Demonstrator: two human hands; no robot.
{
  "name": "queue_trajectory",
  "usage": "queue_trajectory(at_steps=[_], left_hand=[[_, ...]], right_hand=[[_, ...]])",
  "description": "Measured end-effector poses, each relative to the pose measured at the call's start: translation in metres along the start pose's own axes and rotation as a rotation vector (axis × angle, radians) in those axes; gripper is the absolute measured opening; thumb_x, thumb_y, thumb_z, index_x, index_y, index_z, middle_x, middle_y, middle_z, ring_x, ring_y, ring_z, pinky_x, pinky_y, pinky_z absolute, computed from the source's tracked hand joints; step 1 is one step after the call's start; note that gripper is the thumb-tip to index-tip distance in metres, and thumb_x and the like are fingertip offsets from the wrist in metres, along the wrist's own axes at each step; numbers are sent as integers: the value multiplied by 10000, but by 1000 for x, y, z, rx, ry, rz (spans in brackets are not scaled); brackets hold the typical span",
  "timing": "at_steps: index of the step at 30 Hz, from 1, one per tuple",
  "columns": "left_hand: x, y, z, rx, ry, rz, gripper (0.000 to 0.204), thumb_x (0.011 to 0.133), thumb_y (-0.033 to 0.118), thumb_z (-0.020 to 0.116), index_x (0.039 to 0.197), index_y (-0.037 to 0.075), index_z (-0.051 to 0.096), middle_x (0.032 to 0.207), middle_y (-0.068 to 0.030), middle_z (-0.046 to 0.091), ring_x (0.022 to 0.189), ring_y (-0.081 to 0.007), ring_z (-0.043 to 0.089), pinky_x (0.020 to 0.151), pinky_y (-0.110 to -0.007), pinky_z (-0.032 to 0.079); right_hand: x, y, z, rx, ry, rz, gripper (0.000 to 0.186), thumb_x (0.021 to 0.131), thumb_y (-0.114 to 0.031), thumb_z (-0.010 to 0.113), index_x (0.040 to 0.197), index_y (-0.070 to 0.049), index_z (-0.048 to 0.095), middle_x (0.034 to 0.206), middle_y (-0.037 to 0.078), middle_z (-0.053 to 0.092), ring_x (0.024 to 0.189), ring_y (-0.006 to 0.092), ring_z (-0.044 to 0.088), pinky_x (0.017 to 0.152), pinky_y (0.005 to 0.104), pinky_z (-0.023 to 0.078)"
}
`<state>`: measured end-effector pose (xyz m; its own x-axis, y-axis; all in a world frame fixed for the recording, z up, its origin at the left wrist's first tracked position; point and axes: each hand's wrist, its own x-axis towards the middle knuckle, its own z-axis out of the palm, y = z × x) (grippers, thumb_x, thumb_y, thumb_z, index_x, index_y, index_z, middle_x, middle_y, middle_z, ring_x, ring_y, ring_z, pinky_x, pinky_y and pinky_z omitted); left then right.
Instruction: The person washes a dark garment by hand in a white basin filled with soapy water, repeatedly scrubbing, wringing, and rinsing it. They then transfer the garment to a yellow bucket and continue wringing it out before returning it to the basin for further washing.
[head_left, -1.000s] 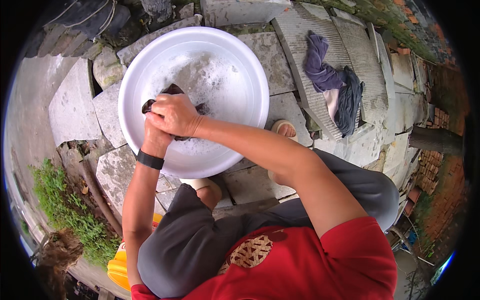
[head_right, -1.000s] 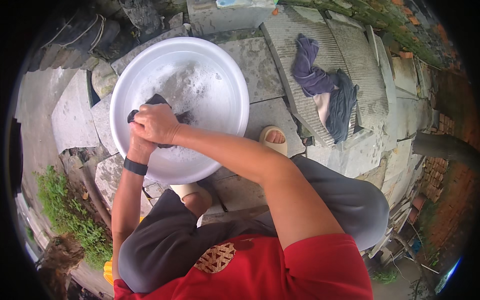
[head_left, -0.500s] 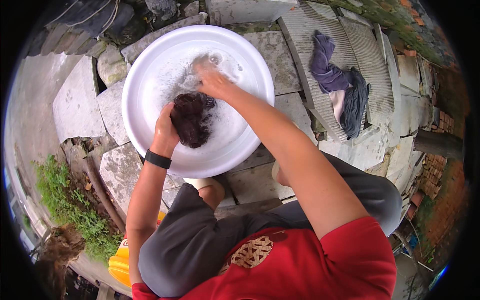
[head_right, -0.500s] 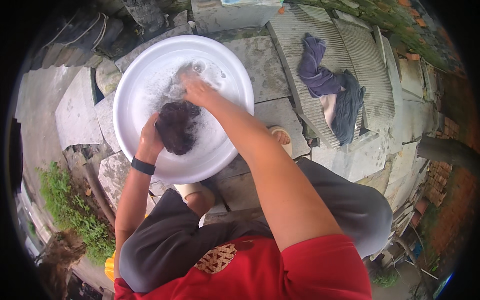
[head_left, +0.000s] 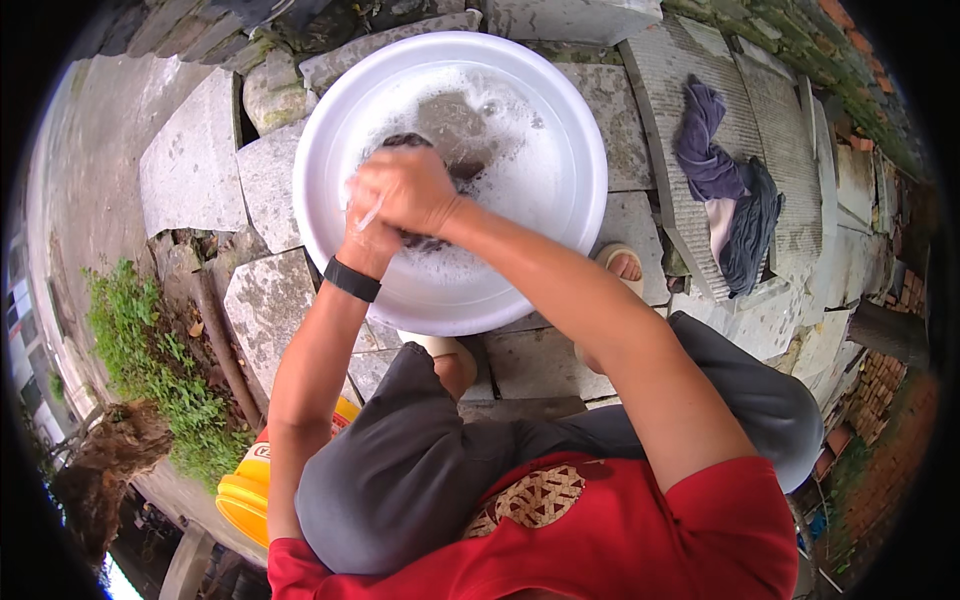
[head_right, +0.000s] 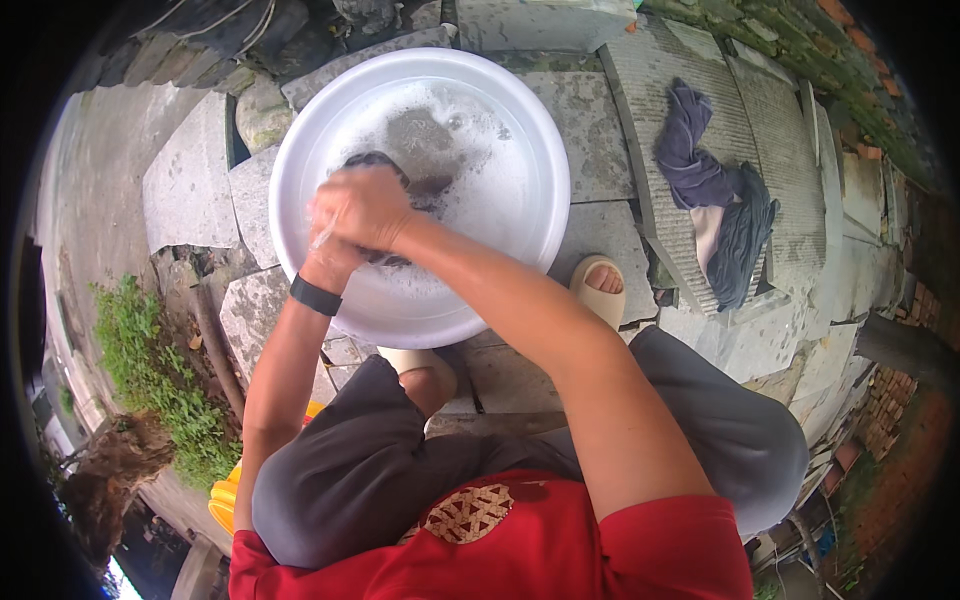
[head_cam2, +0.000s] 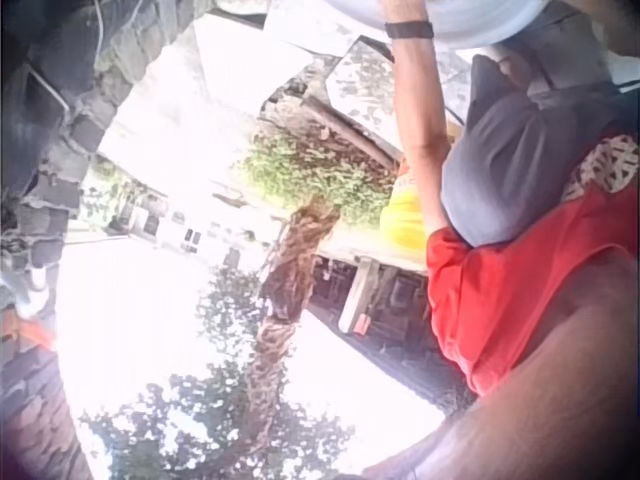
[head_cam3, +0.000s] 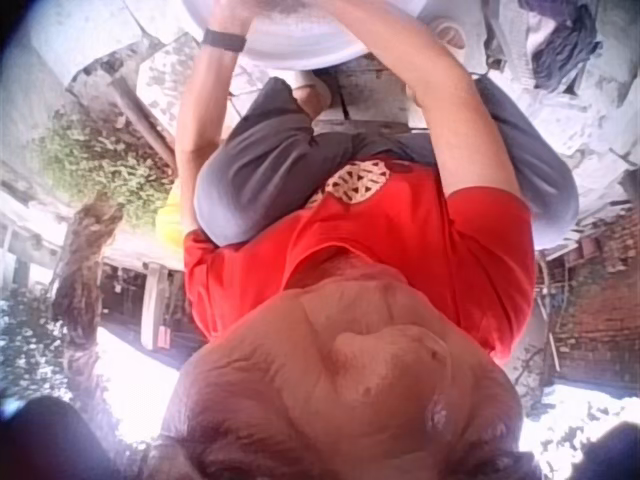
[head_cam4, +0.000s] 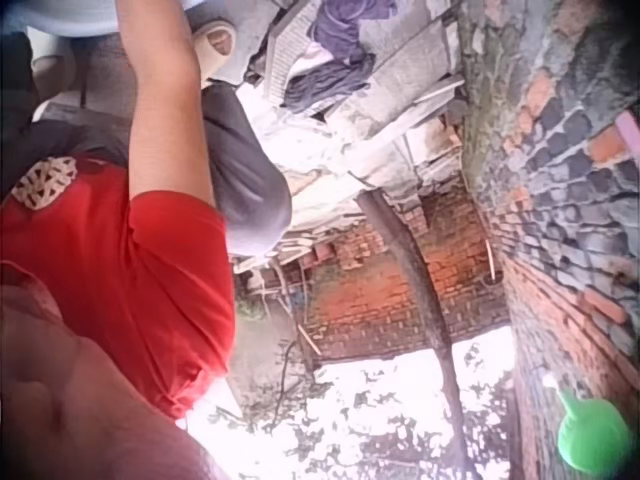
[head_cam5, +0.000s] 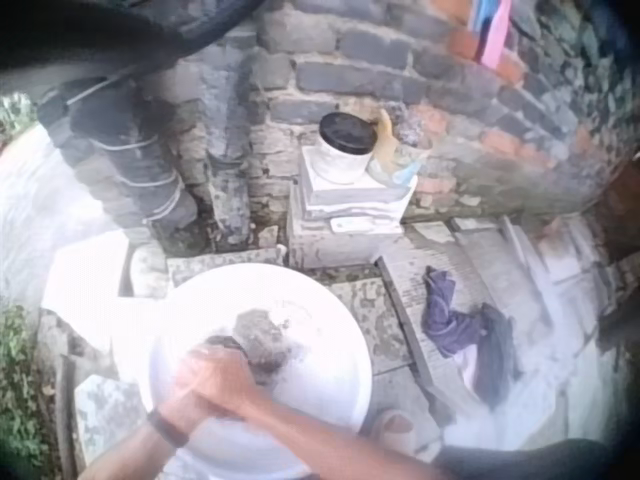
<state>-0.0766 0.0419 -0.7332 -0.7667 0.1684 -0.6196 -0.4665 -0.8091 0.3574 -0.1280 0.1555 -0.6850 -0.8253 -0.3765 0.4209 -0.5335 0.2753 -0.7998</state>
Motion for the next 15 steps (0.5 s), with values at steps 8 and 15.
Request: queue_trajectory(at_steps=[8,15], left_hand=[[-10,-9,29,177,-418,469,270,945,207,381,1108,36,513,1070,-109,562,993,-210,564,854,-339,476],[-33,7,65,169,212,20,465,922,312,480,1232,-30,424,1112,-115,553,1001,-212,569,837,-340,498]], right_hand=[[-14,-31,3,40,30,15,225,720,-211,628,555,-87,538,578,72,550,531,270,565,492,384,446],[6,82,-24,-403,-55,414,221,797,-292,612,834,-77,574,835,104,553,784,299,561,624,436,448]])
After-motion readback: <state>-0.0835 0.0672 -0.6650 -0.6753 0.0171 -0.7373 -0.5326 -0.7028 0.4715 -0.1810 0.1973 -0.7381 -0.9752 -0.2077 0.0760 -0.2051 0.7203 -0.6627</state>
